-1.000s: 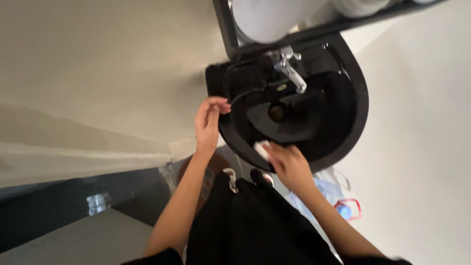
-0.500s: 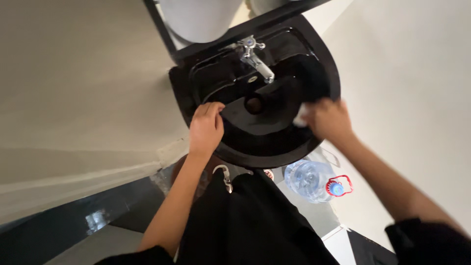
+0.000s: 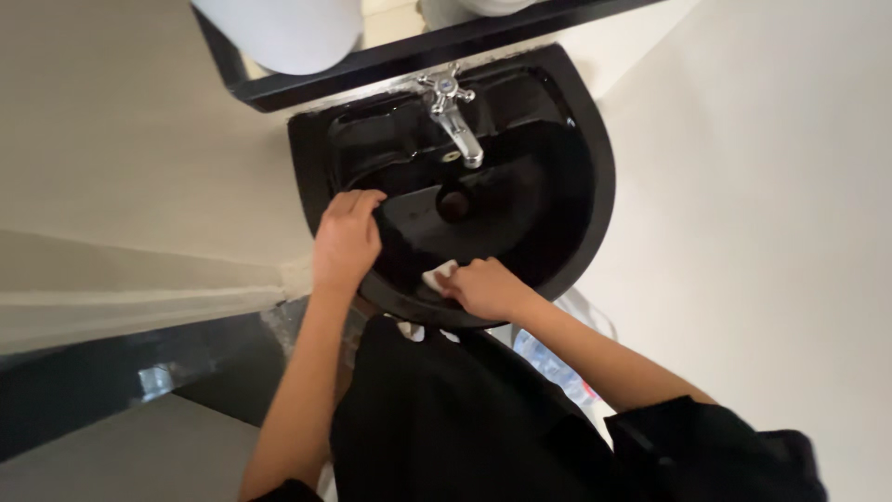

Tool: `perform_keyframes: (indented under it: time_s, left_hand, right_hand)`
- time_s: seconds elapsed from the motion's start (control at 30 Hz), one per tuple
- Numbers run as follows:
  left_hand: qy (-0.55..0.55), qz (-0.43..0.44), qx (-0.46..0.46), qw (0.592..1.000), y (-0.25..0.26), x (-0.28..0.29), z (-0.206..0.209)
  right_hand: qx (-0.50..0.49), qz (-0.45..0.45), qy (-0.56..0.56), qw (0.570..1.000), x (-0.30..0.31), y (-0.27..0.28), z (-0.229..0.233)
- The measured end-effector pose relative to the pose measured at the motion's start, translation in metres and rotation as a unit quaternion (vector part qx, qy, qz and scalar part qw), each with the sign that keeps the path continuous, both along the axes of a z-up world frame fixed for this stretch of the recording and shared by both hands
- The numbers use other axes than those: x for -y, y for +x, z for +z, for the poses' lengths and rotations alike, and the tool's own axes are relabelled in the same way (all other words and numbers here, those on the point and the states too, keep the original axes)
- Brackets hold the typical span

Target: The person wipes the inside and outside of a black sink with a white cloth, occasionally rinsing the cloth under the faucet.

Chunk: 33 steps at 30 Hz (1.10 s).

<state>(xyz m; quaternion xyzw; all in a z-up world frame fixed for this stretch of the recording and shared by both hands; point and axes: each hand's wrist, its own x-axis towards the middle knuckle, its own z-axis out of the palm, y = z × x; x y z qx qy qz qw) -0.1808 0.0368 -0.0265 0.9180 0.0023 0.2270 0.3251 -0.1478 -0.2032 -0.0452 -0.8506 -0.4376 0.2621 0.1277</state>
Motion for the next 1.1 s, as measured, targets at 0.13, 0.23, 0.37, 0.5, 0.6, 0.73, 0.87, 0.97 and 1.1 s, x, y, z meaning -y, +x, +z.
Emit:
perform_keyframes:
  time_s: [0.13,0.23,0.37,0.5,0.6,0.73,0.87,0.97,1.1]
  left_hand:
    - [0.006,0.012,-0.012,1.0,-0.001,0.006,0.002]
    - [0.014,0.033,0.007,0.999,-0.005,0.012,0.006]
    - [0.029,0.07,0.034,0.997,-0.001,0.015,0.006]
    - [0.021,0.105,0.033,0.994,-0.006,0.012,-0.002]
    - [0.026,0.134,0.035,0.99,-0.002,0.011,-0.007]
    - [0.028,0.151,0.016,0.988,-0.002,0.016,-0.014]
    - [0.034,0.163,0.008,0.986,-0.013,0.019,-0.014]
    - [0.022,0.164,0.031,0.986,-0.002,0.014,-0.01]
    - [-0.004,0.178,-0.012,0.984,-0.011,0.024,-0.013]
  right_hand:
    - [-0.018,0.084,-0.095,0.992,0.04,0.038,0.02]
    - [-0.041,0.164,-0.047,0.984,0.073,0.073,0.022]
    - [-0.097,0.237,0.096,0.962,0.055,0.087,-0.025]
    - [-0.019,0.153,0.262,0.953,-0.023,0.056,-0.084]
    - [0.134,0.066,0.332,0.931,-0.079,0.054,-0.106]
    - [0.129,0.118,0.325,0.929,-0.075,0.067,-0.104]
    - [0.001,0.34,0.236,0.91,0.02,0.089,-0.069]
    - [0.032,0.374,0.201,0.905,0.035,0.096,-0.058]
    - [0.172,0.34,0.184,0.906,0.007,0.078,-0.084]
